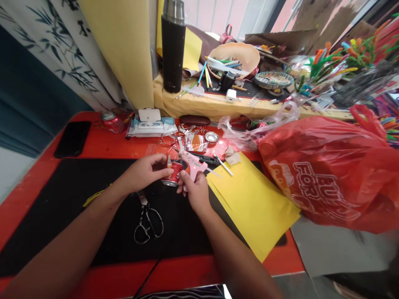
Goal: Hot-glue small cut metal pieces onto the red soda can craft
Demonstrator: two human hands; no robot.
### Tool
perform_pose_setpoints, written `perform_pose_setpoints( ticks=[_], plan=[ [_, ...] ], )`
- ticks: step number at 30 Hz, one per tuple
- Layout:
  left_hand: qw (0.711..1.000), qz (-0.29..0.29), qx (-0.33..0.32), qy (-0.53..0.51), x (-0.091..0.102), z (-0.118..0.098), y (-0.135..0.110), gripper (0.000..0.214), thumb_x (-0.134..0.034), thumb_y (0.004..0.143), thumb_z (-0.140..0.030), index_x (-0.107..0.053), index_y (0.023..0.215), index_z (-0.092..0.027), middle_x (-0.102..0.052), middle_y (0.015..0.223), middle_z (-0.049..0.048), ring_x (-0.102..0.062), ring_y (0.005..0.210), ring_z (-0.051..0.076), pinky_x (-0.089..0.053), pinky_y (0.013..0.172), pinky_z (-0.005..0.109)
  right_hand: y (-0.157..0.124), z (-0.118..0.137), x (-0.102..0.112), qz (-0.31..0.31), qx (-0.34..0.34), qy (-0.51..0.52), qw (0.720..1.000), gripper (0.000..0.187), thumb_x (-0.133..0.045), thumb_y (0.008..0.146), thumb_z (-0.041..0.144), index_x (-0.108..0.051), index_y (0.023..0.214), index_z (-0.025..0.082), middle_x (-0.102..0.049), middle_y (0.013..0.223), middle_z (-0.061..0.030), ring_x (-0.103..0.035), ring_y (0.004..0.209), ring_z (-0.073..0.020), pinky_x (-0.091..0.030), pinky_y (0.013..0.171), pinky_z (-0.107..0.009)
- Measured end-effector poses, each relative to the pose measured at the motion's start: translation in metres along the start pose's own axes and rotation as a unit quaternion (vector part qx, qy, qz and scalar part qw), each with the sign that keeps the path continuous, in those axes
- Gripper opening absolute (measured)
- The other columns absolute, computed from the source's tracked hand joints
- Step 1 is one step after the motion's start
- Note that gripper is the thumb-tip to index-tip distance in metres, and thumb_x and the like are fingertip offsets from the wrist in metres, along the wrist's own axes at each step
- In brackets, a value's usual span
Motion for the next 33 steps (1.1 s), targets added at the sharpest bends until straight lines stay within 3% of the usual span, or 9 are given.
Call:
perform_pose_setpoints(
  ticks=[4,11,20,33],
  plan=[
    [1.000,-0.007,0.003,-0.006,0.004,0.002,-0.002,0.040,-0.085,0.085,-0.057,-0.068,0.087,-0.021,-0.066,0.081,-0.0001,-0.062,0.078,0.020,-0.051,0.072,0.032,0.000,0.001,-0.002,0.006,-0.008,0.005,1.000,0.037,-0.083,0.089,0.053,-0.064,0.083,0.021,-0.074,0.068,-0.0007,-0.067,0.047,-0.0141,-0.040,0.039,-0.021],
    [1.000,-0.010,0.005,-0.017,0.002,0.000,-0.001,0.039,-0.084,0.085,-0.057,-0.068,0.088,-0.021,-0.065,0.081,-0.0009,-0.062,0.077,0.020,-0.051,0.073,0.032,-0.001,-0.001,-0.002,-0.012,-0.017,-0.008,1.000,0.034,-0.083,0.087,0.049,-0.063,0.084,0.022,-0.070,0.060,0.0027,-0.064,0.043,-0.0131,-0.039,0.038,-0.020],
    [0.998,0.050,-0.032,0.035,0.001,-0.007,0.010,0.036,-0.080,0.087,-0.054,-0.066,0.081,-0.021,-0.066,0.079,-0.0004,-0.061,0.076,0.019,-0.049,0.072,0.030,-0.007,0.001,-0.002,-0.014,-0.013,-0.039,0.999,0.036,-0.081,0.090,0.052,-0.065,0.079,0.022,-0.069,0.055,0.0010,-0.065,0.043,-0.0151,-0.042,0.039,-0.022],
    [0.997,0.016,-0.038,0.063,0.002,-0.012,0.002,0.034,-0.079,0.087,-0.055,-0.071,0.081,-0.022,-0.067,0.077,-0.0003,-0.061,0.074,0.020,-0.049,0.071,0.031,-0.006,-0.002,0.003,-0.009,-0.014,0.021,1.000,0.042,-0.083,0.089,0.058,-0.064,0.086,0.020,-0.082,0.074,-0.0061,-0.070,0.046,-0.0154,-0.040,0.036,-0.020]
  ],
)
Point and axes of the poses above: each hand's wrist, its own y-axis towards the middle knuckle, its own x-axis out of the back of the hand, z = x × y, the point moved 7 cm from there along y, towards the middle knuckle
